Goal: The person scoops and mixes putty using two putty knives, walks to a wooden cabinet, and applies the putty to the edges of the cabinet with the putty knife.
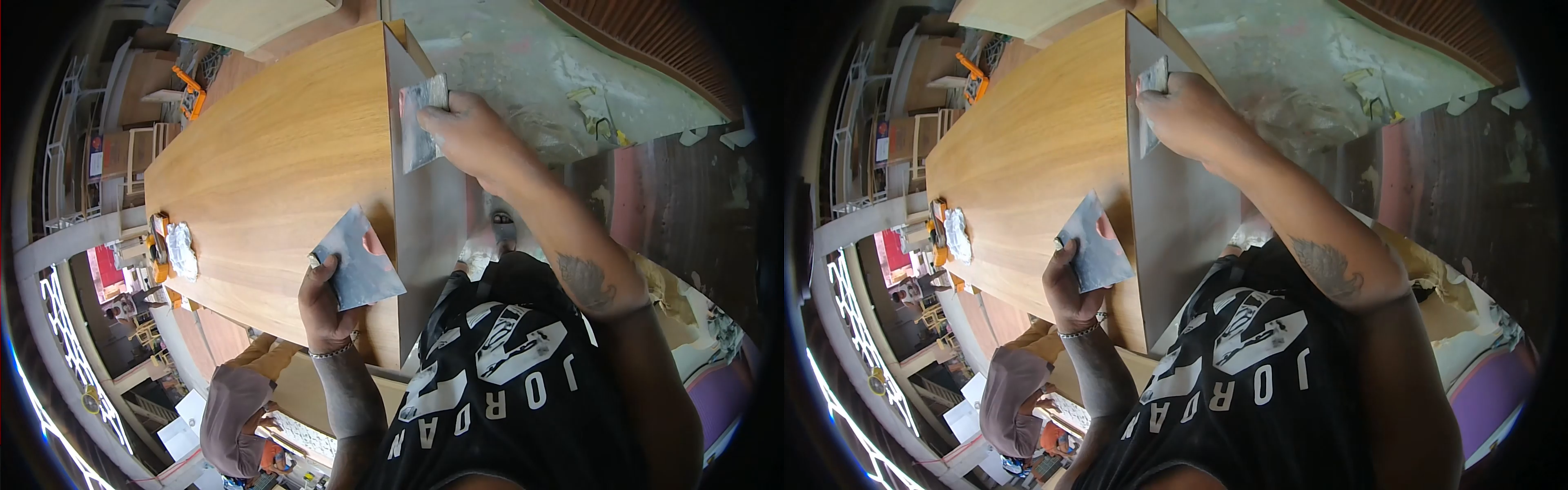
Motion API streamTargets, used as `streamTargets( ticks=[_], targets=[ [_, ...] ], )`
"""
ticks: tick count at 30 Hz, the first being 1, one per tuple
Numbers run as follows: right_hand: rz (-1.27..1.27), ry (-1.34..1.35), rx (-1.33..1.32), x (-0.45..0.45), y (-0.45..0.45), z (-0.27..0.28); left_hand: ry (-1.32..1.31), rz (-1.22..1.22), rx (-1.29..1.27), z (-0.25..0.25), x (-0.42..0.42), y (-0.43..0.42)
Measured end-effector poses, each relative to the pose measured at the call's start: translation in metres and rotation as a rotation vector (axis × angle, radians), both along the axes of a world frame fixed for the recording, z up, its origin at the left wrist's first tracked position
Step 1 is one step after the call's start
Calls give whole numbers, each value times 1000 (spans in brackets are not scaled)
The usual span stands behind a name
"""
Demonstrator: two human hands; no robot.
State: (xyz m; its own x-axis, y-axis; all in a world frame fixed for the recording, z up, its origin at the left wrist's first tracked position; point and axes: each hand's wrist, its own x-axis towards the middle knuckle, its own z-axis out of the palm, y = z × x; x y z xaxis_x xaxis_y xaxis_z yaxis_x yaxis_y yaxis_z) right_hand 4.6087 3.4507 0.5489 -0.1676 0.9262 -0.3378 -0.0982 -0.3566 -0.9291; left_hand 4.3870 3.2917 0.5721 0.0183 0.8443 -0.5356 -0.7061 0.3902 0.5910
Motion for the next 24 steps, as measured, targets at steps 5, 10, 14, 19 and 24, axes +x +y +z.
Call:
streamTargets(
  ticks=[5,10,14,19,24],
  targets=[
    [114,-39,-51,-7,1,13,13,-22,9,2,1,0],
    [55,-83,3,1,-14,30,6,-15,9,1,1,-1],
    [21,-42,-16,-6,-17,7,-26,-19,23,0,0,-1],
    [122,-189,51,-10,-25,26,-1,-26,9,1,-1,-2],
    [34,-134,-39,-2,-35,14,-33,-15,27,-3,-1,-2]
  ],
)
